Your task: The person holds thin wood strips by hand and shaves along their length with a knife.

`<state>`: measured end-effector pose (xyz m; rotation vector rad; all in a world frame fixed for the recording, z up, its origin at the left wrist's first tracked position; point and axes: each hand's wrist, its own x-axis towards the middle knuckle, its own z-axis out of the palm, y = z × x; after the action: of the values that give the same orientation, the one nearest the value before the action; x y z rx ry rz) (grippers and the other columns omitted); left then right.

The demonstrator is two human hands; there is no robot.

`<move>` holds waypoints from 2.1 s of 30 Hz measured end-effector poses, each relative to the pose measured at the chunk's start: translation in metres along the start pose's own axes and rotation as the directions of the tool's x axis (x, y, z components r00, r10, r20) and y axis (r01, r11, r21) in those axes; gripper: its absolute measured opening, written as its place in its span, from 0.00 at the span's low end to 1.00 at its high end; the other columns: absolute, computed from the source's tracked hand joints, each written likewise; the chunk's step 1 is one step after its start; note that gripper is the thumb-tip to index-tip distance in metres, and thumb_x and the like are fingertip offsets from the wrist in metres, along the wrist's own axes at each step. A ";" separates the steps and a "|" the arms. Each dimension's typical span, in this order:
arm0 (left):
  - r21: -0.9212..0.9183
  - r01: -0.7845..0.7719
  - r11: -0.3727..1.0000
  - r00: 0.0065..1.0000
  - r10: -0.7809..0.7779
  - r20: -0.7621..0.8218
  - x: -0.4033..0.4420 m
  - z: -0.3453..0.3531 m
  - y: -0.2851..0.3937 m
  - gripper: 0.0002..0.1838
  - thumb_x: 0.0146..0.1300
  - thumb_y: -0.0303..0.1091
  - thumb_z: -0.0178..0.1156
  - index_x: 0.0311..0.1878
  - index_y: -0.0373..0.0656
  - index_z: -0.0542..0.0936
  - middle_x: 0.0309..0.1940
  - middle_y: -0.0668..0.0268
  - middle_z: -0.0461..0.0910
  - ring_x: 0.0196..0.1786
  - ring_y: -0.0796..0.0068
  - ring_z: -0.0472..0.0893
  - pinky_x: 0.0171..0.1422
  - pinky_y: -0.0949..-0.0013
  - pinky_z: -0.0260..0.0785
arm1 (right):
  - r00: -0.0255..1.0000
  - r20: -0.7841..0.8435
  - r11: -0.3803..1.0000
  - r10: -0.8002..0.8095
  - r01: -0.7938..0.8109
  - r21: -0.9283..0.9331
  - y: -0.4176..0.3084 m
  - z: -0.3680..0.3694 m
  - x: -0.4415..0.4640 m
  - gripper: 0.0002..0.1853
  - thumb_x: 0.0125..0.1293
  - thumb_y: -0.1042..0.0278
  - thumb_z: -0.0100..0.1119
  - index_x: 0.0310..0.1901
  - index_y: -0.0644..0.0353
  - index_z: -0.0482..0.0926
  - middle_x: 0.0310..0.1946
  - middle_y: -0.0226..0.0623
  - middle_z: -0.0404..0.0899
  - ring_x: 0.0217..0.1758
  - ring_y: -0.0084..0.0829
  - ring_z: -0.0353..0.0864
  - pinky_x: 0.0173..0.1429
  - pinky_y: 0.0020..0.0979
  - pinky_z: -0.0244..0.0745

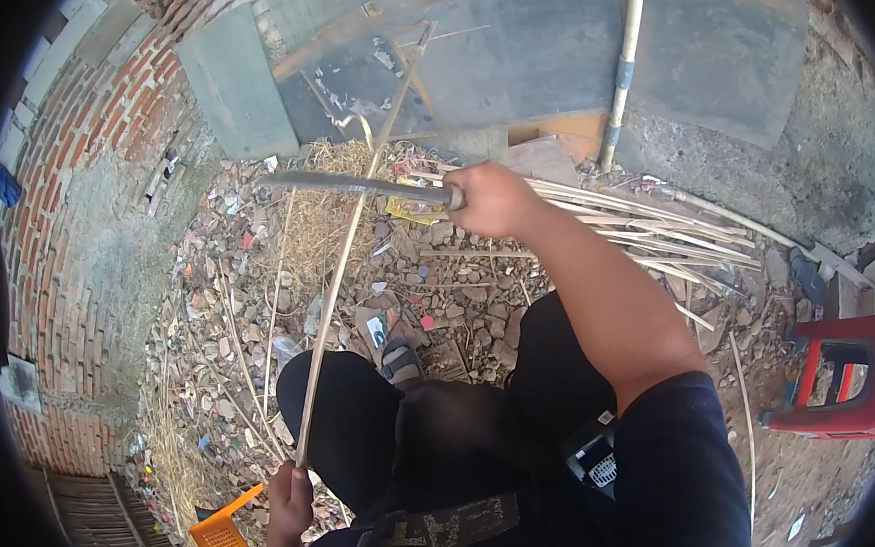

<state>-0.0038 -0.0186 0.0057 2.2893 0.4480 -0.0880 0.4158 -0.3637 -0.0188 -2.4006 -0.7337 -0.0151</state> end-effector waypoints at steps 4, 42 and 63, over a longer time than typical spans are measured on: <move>-0.058 0.050 0.997 0.999 -0.051 -0.007 0.004 0.005 -0.012 0.23 0.81 0.44 0.50 0.29 0.38 0.69 0.16 0.69 0.68 0.23 0.81 0.66 0.27 0.66 0.56 | 0.963 -0.080 0.940 -0.258 0.231 -0.250 -0.023 -0.001 -0.005 0.11 0.52 0.69 0.67 0.40 0.52 0.85 0.29 0.44 0.87 0.35 0.49 0.88 0.43 0.48 0.83; 0.425 -0.060 0.903 0.931 0.203 -0.302 0.003 0.008 -0.016 0.22 0.66 0.49 0.70 0.35 0.37 0.76 0.18 0.55 0.77 0.20 0.51 0.80 0.26 0.56 0.69 | 0.878 -0.372 0.940 0.302 -0.209 0.271 0.026 -0.013 0.002 0.17 0.62 0.59 0.71 0.49 0.59 0.86 0.24 0.50 0.84 0.31 0.47 0.88 0.41 0.42 0.81; 0.323 0.268 0.908 0.963 -0.246 -0.109 -0.001 0.011 0.025 0.19 0.71 0.45 0.65 0.35 0.35 0.79 0.22 0.48 0.80 0.30 0.41 0.83 0.34 0.49 0.72 | 0.992 0.076 0.972 -0.097 0.111 -0.208 -0.025 -0.022 -0.013 0.12 0.53 0.66 0.66 0.41 0.50 0.86 0.34 0.42 0.88 0.45 0.48 0.88 0.52 0.49 0.83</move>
<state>0.0050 -0.0428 0.0158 2.5584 0.8247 -0.2374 0.3952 -0.3664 0.0103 -2.5717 -0.9296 -0.0606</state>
